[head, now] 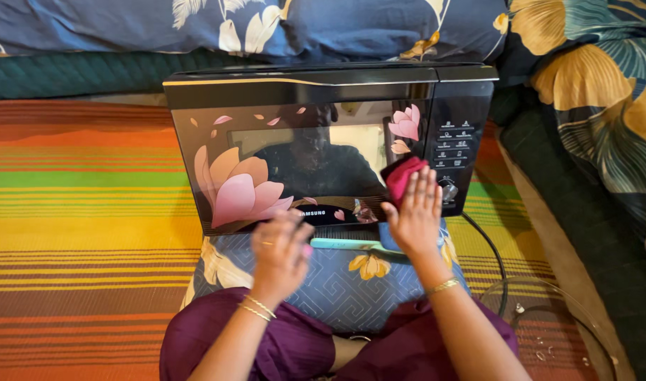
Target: The person cleans the interior and exterior of a microwave oven. They use a brush to scrub the inside surfaces and a cloth to wipe the exterior door and control panel.
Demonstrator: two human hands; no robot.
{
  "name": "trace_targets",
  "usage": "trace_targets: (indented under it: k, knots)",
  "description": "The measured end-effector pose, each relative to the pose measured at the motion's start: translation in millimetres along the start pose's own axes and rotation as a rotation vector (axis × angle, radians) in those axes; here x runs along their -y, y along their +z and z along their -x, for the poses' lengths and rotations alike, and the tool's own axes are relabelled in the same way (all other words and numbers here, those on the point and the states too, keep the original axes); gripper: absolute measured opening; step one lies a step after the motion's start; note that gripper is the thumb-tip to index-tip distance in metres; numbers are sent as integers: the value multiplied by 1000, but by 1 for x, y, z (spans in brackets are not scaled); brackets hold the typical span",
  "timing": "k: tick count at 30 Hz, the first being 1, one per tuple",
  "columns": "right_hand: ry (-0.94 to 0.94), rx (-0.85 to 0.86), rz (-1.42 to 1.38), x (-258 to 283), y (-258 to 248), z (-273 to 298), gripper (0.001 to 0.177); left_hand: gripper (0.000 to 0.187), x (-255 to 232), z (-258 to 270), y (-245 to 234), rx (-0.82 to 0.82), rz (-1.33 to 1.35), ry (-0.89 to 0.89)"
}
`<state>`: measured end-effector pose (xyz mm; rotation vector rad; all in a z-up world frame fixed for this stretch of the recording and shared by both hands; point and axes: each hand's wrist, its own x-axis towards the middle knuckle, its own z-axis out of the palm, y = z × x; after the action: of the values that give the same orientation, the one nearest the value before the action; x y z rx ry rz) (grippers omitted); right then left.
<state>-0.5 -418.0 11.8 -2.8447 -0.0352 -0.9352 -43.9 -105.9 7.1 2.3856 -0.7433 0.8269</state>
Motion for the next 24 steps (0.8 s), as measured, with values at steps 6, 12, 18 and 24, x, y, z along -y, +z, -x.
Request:
trace_targets:
  k: [6, 12, 18, 24]
  knots:
    - [44, 1, 12, -10, 1, 8, 86, 45, -54, -2, 58, 294, 131, 257]
    - [65, -13, -100, -9, 8, 8, 83, 52, -74, -6, 89, 213, 104, 51]
    - [81, -33, -150, -5, 9, 4, 81, 43, -76, -9, 87, 209, 142, 9]
    - [87, -85, -49, -1, 0, -1, 72, 37, -83, -14, 68, 229, 215, 42]
